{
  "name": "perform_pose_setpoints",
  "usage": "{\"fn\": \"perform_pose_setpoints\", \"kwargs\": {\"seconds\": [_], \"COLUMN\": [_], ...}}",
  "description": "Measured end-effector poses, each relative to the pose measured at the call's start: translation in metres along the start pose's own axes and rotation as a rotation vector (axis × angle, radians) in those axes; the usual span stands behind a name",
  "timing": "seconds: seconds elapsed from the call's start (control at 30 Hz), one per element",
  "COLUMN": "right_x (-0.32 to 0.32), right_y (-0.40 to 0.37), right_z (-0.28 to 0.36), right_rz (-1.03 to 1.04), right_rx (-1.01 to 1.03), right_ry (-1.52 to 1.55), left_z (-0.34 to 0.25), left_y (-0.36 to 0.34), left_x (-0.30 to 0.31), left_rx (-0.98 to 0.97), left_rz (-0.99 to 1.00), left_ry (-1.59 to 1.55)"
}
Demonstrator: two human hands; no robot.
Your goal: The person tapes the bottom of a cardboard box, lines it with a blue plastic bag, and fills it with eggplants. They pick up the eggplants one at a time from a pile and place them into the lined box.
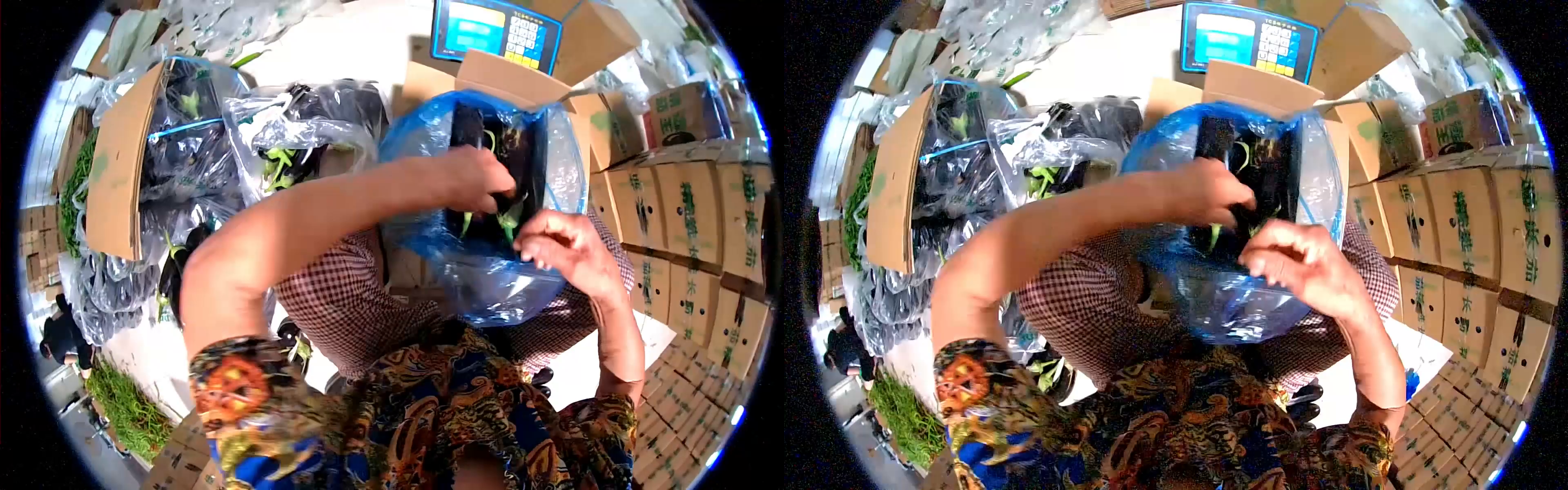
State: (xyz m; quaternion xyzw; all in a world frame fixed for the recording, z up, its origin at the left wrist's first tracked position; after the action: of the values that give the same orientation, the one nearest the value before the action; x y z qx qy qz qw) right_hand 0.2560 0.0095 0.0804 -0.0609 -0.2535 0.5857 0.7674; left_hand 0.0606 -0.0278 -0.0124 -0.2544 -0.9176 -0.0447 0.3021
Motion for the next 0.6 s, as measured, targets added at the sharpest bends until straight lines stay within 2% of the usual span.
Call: {"fn": "perform_pose_setpoints", "kwargs": {"seconds": [0.03,0.1,0.17,0.23,0.27,0.3,0.33,0.37,0.43,0.47,0.5,0.57,0.6], "right_x": [0.001,-0.004,-0.013,-0.018,-0.019,-0.020,-0.019,-0.022,-0.024,-0.024,-0.025,-0.025,-0.029], "right_y": [0.005,0.011,0.012,0.016,0.018,0.021,0.024,0.025,0.030,0.030,0.032,0.035,0.038], "right_z": [-0.004,-0.020,-0.029,-0.037,-0.040,-0.043,-0.042,-0.047,-0.041,-0.045,-0.044,-0.040,-0.038], "right_rz": [-0.039,-0.150,-0.099,-0.019,0.013,0.037,0.085,0.050,0.093,0.083,0.105,0.150,0.138], "right_rx": [-0.015,0.060,-0.039,-0.001,-0.021,-0.045,-0.108,-0.104,-0.159,-0.111,-0.116,-0.127,-0.172], "right_ry": [-0.015,-0.327,-0.373,-0.409,-0.442,-0.478,-0.522,-0.406,-0.539,-0.518,-0.524,-0.542,-0.582], "left_z": [-0.020,-0.004,-0.004,-0.003,0.010,0.024,0.030,0.034,0.053,0.050,0.053,0.065,0.075], "left_y": [-0.028,-0.086,-0.150,-0.217,-0.249,-0.276,-0.297,-0.317,-0.356,-0.353,-0.362,-0.363,-0.364], "left_x": [0.034,0.058,0.073,0.056,0.034,0.002,-0.030,-0.066,-0.154,-0.188,-0.217,-0.250,-0.256], "left_rx": [0.126,0.098,0.308,0.470,0.535,0.464,0.553,0.616,0.587,0.847,0.885,1.309,1.195], "left_rz": [-0.045,-0.321,-0.607,-0.970,-1.068,-1.238,-1.346,-1.459,-1.368,-1.353,-1.229,-1.286,-1.501], "left_ry": [-0.135,-0.310,-0.497,-0.617,-0.675,-0.836,-0.900,-0.981,-1.153,-0.809,-0.644,-0.975,-1.078]}}
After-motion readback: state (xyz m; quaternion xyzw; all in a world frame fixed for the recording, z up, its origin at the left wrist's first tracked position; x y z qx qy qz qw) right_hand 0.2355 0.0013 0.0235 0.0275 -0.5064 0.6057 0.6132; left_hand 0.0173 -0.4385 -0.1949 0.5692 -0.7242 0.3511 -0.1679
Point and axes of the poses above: each hand's wrist, its own y-axis towards the middle knuckle, its own x-axis out of the back of the hand, z = x × y, the point moved 1 cm from there along y, towards the middle knuckle, and after that the axes turned 12 degrees about -y, right-handed, at the moved point
